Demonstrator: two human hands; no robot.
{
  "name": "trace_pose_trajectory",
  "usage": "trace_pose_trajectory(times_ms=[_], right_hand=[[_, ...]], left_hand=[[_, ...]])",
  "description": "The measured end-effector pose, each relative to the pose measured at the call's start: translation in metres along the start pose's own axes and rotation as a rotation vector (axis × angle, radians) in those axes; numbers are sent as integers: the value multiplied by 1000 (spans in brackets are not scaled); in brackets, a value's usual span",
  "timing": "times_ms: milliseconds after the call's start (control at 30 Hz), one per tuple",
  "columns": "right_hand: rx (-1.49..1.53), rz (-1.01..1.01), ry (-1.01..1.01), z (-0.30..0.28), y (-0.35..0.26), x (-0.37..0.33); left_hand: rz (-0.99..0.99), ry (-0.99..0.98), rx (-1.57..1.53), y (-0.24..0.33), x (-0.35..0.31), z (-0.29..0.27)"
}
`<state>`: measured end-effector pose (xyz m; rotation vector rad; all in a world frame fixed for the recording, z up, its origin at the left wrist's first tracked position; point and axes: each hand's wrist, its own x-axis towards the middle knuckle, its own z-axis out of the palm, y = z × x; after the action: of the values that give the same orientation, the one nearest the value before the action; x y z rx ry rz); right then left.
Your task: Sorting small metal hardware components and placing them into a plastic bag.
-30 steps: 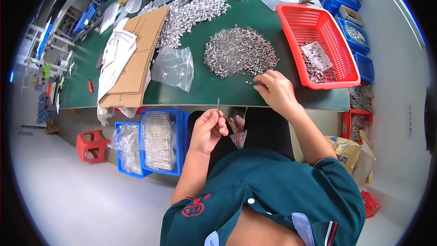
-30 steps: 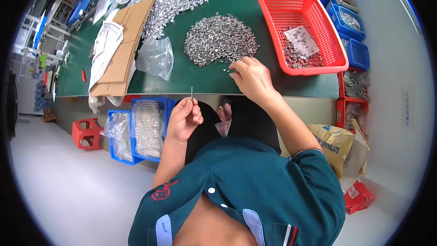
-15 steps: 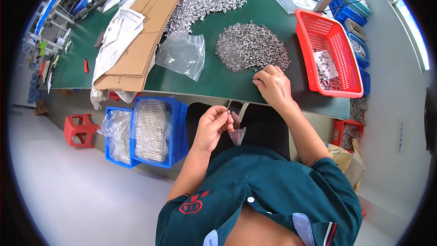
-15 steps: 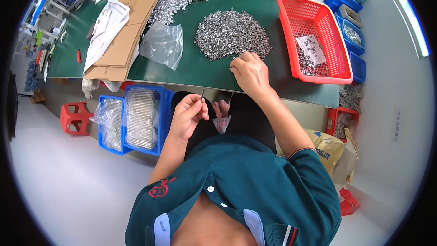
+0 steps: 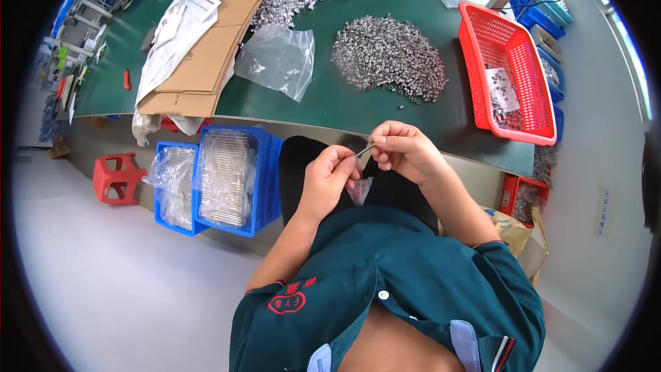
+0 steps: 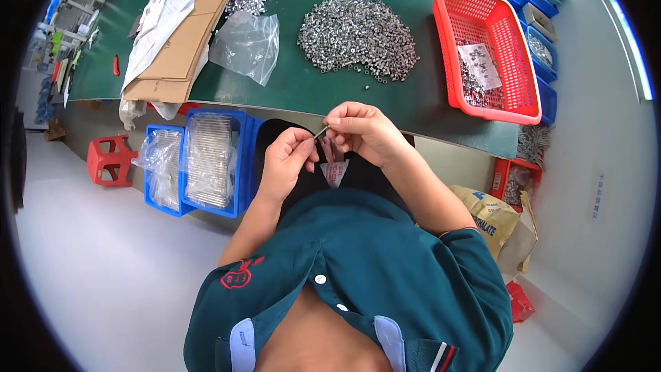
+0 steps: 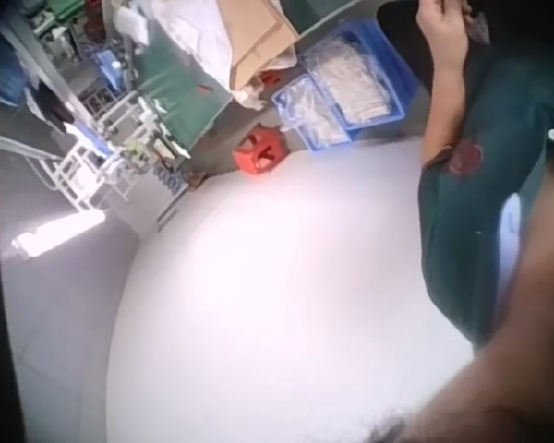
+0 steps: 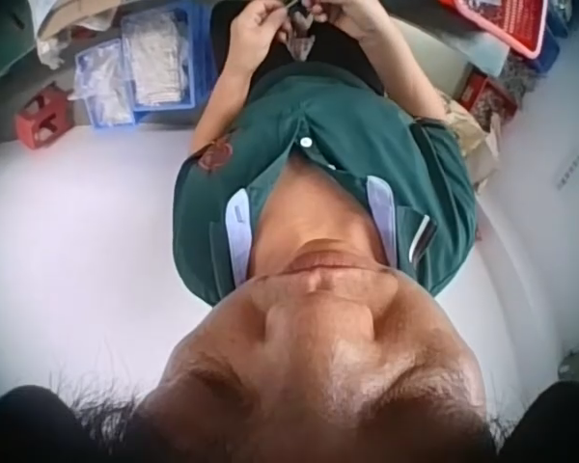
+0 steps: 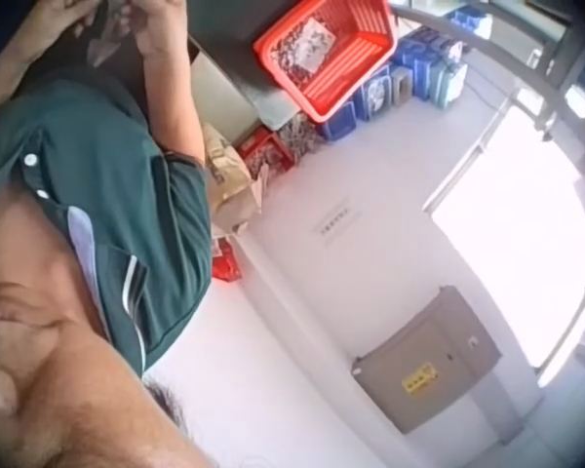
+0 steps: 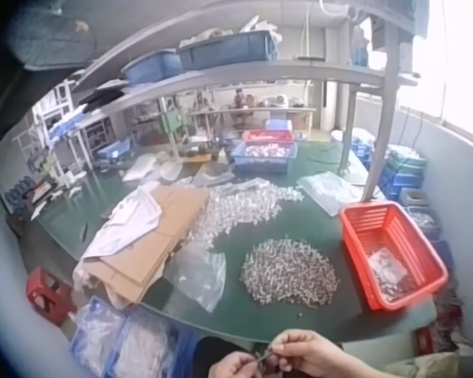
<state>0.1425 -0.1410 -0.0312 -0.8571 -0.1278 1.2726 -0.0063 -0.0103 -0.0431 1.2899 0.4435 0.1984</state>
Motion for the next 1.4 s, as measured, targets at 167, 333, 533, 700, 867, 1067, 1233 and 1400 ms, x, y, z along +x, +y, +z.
trace_pose_trajectory(times_ms=[167,333,533,700,867,1067,1233,1400], right_hand=[[69,46,-42,-2,3,-1],[75,69,-42,-4,2,-4],[-32,-7,-30,2,6,-10],[-288,-101,103,14,6,-15],[-519,-224,98,16,7,-19],[-992,-416,269,10,-2,-21],[-1524,-783,595,-19,-27,-5],[-1640,-791,573,-31,-27,7]], left_hand=[[40,19,98,3,-3,3],[114,21,228,8,-5,6],[71,-8,165,8,-6,6],[-21,-32,10,4,-3,2],[-52,-78,-80,5,1,2],[-85,-88,-190,3,1,2],[-73,-60,-189,-2,1,-4],[-88,-52,-181,-6,0,-4]])
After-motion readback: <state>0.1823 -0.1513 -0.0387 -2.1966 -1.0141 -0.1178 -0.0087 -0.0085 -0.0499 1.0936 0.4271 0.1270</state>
